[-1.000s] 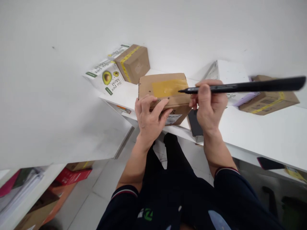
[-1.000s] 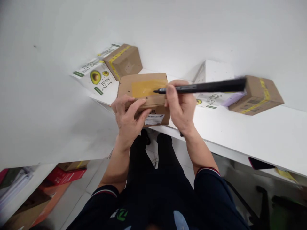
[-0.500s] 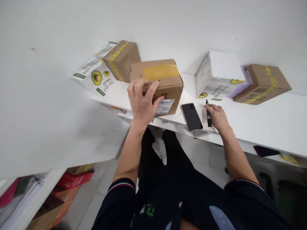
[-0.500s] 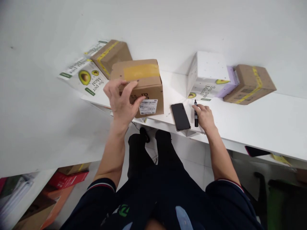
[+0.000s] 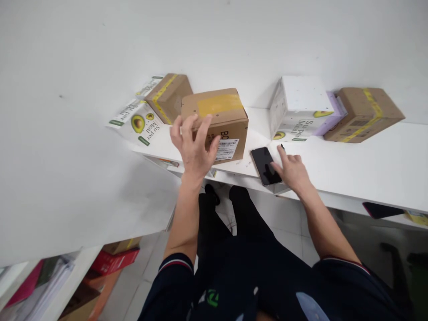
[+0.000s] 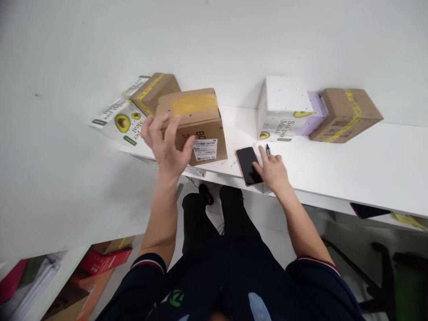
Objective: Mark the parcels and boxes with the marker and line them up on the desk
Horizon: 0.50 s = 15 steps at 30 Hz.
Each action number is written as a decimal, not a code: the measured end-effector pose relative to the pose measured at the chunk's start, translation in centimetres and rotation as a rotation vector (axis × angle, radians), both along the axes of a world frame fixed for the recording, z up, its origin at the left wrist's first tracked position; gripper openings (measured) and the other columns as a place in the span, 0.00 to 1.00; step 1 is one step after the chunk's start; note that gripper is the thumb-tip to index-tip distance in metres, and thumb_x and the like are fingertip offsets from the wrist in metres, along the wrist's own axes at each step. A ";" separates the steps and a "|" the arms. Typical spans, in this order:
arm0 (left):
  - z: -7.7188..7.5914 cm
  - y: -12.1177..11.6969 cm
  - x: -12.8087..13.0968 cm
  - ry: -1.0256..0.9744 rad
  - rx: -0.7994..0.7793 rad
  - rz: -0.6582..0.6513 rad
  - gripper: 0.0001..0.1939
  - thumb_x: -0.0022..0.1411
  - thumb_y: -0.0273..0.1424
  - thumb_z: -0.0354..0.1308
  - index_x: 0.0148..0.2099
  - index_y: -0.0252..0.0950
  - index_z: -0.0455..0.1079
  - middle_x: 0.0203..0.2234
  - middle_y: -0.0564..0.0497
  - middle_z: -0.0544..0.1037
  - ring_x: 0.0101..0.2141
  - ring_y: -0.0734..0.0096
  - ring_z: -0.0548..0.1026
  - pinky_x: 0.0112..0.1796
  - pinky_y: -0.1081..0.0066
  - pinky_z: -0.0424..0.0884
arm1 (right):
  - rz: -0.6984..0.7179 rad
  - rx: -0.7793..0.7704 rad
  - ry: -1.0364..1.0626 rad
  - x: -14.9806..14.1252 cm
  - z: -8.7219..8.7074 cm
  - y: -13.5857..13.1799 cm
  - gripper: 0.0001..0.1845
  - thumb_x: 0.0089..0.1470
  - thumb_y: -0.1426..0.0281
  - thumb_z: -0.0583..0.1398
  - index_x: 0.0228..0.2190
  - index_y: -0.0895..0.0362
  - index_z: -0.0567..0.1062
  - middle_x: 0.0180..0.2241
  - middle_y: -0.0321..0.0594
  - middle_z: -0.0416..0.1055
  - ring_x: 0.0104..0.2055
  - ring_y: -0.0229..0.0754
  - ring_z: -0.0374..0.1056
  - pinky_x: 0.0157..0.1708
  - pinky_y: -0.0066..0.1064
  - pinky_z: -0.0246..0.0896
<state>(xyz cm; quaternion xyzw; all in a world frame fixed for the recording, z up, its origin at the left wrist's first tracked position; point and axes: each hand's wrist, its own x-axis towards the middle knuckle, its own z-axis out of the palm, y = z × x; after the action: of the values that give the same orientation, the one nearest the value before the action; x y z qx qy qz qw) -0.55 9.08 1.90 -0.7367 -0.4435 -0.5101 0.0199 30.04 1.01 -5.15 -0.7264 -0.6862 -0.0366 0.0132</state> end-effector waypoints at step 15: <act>-13.6 -11.4 6.0 -0.449 -0.563 -0.153 0.15 0.64 0.36 0.61 0.51 0.38 0.76 0.43 0.42 0.81 0.47 0.58 0.77 0.52 0.54 0.72 | -0.300 -0.283 0.063 -8.0 0.8 -1.1 0.51 0.60 0.53 0.62 0.73 0.59 0.46 0.54 0.67 0.68 0.55 0.66 0.67 0.50 0.49 0.56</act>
<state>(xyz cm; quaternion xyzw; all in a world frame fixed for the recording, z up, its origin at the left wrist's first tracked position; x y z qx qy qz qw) 5.49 -2.33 -11.65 -0.6140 -0.5035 -0.5171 -0.3195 22.08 -0.09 -4.31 -0.8159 -0.5678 0.0813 -0.0732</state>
